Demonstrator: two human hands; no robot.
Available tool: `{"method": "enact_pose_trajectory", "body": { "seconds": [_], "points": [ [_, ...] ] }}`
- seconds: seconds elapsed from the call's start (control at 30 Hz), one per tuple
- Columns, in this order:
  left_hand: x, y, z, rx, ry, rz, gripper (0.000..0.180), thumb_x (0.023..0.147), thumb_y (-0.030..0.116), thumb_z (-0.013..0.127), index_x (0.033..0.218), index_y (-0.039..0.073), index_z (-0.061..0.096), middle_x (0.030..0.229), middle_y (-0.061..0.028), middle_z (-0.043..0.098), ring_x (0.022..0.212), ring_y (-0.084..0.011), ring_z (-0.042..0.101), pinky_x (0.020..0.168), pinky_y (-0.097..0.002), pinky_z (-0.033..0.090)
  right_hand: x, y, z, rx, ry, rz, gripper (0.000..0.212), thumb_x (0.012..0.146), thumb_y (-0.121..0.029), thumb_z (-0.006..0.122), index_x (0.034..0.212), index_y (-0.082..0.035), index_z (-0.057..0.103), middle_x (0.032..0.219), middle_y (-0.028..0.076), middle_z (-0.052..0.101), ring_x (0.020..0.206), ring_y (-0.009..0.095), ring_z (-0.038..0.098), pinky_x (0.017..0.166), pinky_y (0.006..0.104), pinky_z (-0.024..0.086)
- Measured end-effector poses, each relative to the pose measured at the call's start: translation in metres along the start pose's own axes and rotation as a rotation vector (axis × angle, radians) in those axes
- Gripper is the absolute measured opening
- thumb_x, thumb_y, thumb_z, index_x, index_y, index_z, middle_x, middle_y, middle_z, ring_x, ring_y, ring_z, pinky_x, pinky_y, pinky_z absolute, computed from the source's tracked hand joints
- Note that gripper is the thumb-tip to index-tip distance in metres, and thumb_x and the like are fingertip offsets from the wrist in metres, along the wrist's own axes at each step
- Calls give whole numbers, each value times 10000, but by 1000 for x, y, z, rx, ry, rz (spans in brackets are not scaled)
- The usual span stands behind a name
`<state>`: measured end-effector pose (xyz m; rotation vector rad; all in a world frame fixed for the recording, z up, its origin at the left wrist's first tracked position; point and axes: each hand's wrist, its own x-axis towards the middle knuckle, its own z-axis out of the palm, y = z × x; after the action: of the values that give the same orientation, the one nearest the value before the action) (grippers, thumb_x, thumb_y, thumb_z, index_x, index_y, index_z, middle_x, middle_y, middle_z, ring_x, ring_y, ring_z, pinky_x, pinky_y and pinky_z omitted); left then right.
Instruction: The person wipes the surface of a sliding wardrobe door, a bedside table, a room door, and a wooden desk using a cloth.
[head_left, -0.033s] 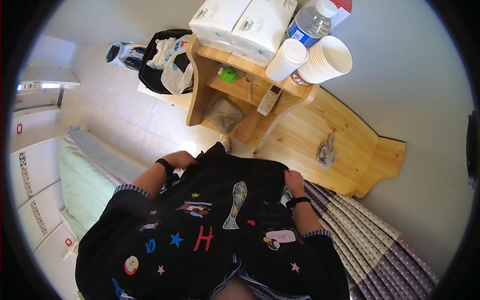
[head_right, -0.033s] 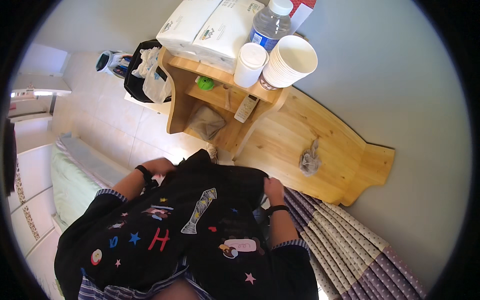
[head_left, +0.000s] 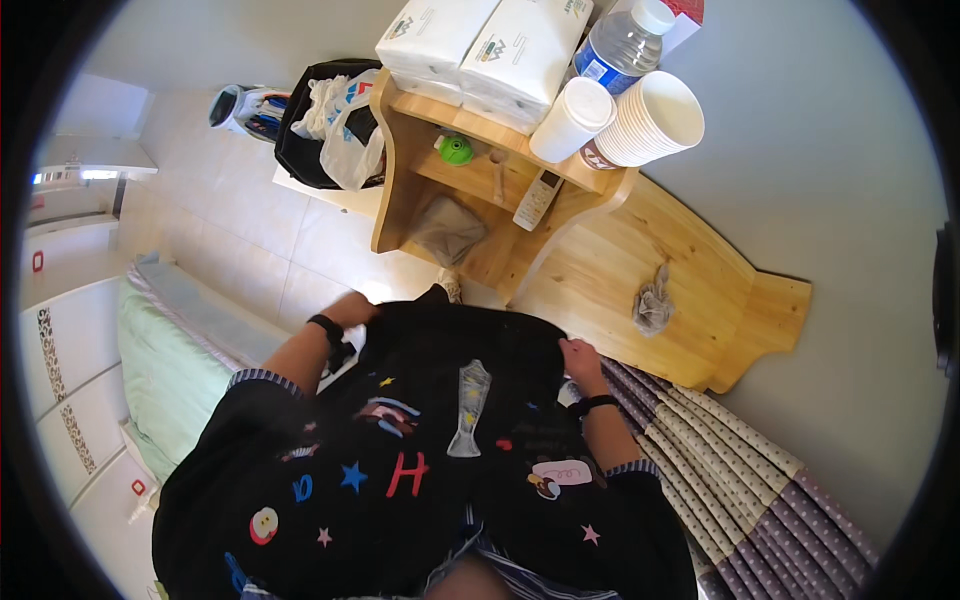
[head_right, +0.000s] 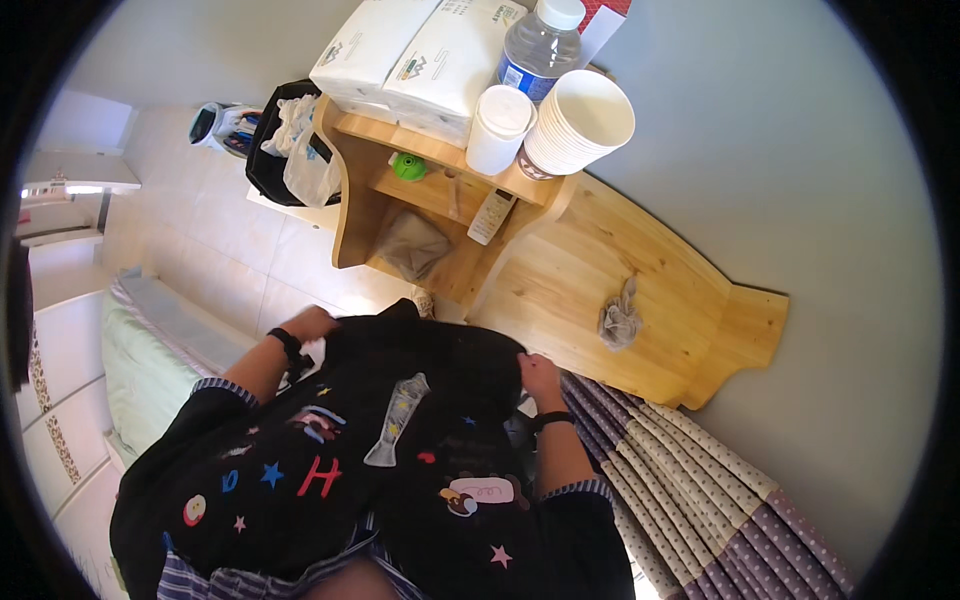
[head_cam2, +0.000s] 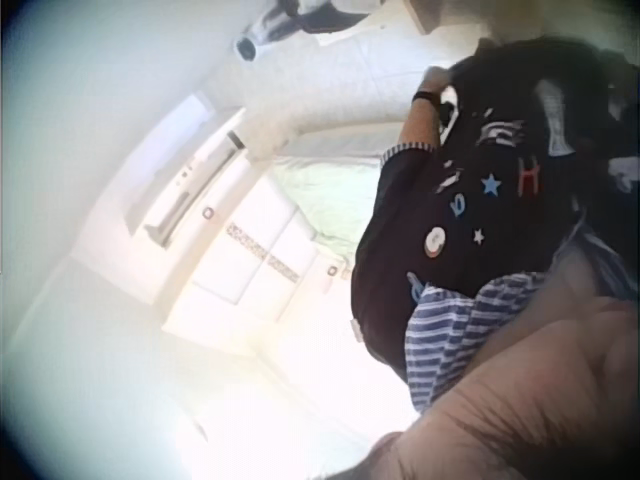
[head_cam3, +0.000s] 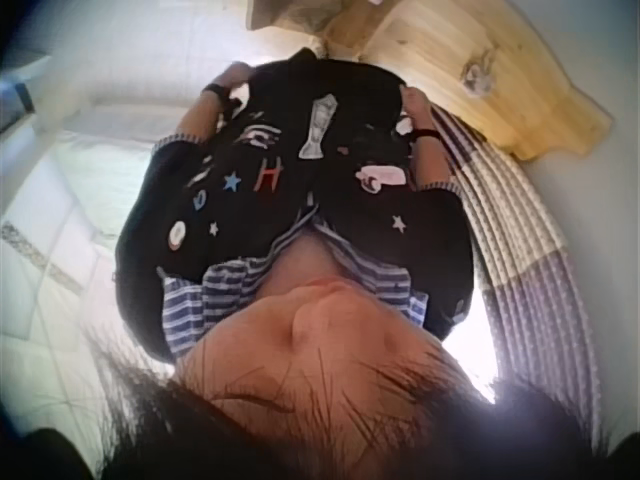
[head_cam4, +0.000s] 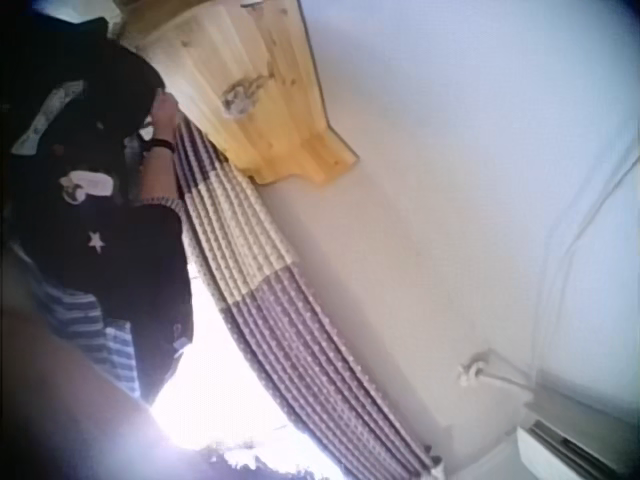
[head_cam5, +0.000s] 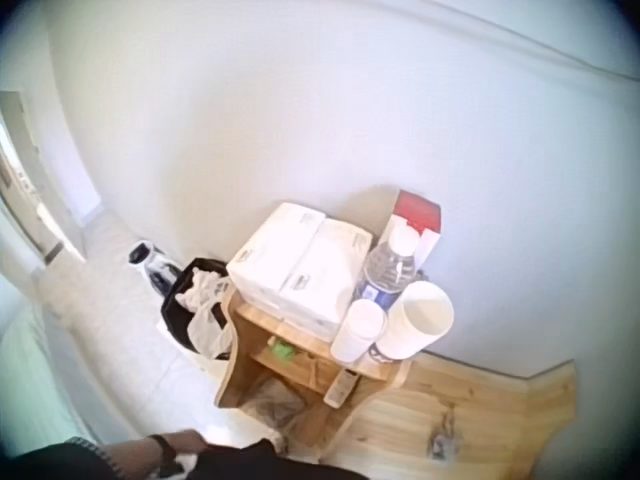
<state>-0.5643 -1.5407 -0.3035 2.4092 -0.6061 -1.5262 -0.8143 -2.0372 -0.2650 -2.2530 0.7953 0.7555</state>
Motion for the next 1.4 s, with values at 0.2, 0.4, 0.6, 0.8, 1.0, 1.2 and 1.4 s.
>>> {"method": "enact_pose_trajectory", "body": {
  "seconds": [0.2, 0.4, 0.6, 0.8, 1.0, 1.2, 1.4],
  "points": [
    [-28, 35, 27, -242, 205, -182, 556, 967, 495, 562, 867, -30, 715, 799, -258, 699, 777, -349, 711, 754, -446, 560, -83, 0, -2, 929, -448, 633, 155, 980, -315, 514, 947, -175, 574, 865, -1, 579, 753, 157, 594, 638, 359, 532],
    [-117, -60, 95, -809, -10, -303, 448, 980, 478, 601, 865, 50, 665, 749, -72, 667, 678, -196, 643, 648, -379, 502, -185, 4, 7, 470, -540, -188, 266, 944, -235, 593, 968, 10, 694, 976, 259, 715, 915, 355, 725, 740, 448, 574],
    [-174, -80, 139, -394, -119, -453, 435, 982, 464, 604, 878, 47, 673, 760, -77, 675, 688, -201, 650, 657, -382, 505, -213, 36, 55, 579, -426, 218, 277, 926, -264, 611, 970, -2, 691, 991, 258, 718, 929, 382, 716, 761, 466, 565],
    [-169, -87, 154, -228, -47, -531, 423, 984, 450, 608, 891, 43, 680, 771, -83, 684, 697, -206, 656, 667, -385, 509, -189, 59, 87, 418, -322, 271, 291, 909, -293, 630, 973, -14, 688, 1007, 256, 721, 943, 409, 706, 782, 485, 555],
    [-147, -97, 147, -111, -11, -545, 411, 986, 435, 611, 904, 40, 687, 782, -88, 693, 707, -212, 662, 677, -388, 513, -138, 62, 60, -59, -102, 319, 309, 891, -322, 649, 975, -26, 685, 1023, 254, 723, 957, 436, 697, 803, 504, 545],
    [-152, -102, 143, -86, -16, -533, 399, 987, 421, 615, 917, 37, 694, 793, -93, 702, 717, -217, 668, 686, -391, 517, -127, -93, -91, 575, -527, -108, 282, 893, -76, 728, 1162, -21, 667, 1005, 81, 735, 944, 192, 722, 795, 323, 571],
    [-204, 13, -7, -421, -250, 11, 328, 972, 320, 638, 1029, 7, 718, 909, -157, 751, 820, -274, 708, 759, -416, 535, -140, -101, -96, 51, -735, -114, 296, 857, -78, 747, 1143, -25, 693, 908, 70, 728, 841, 160, 691, 784, 283, 552]
  ]
}}
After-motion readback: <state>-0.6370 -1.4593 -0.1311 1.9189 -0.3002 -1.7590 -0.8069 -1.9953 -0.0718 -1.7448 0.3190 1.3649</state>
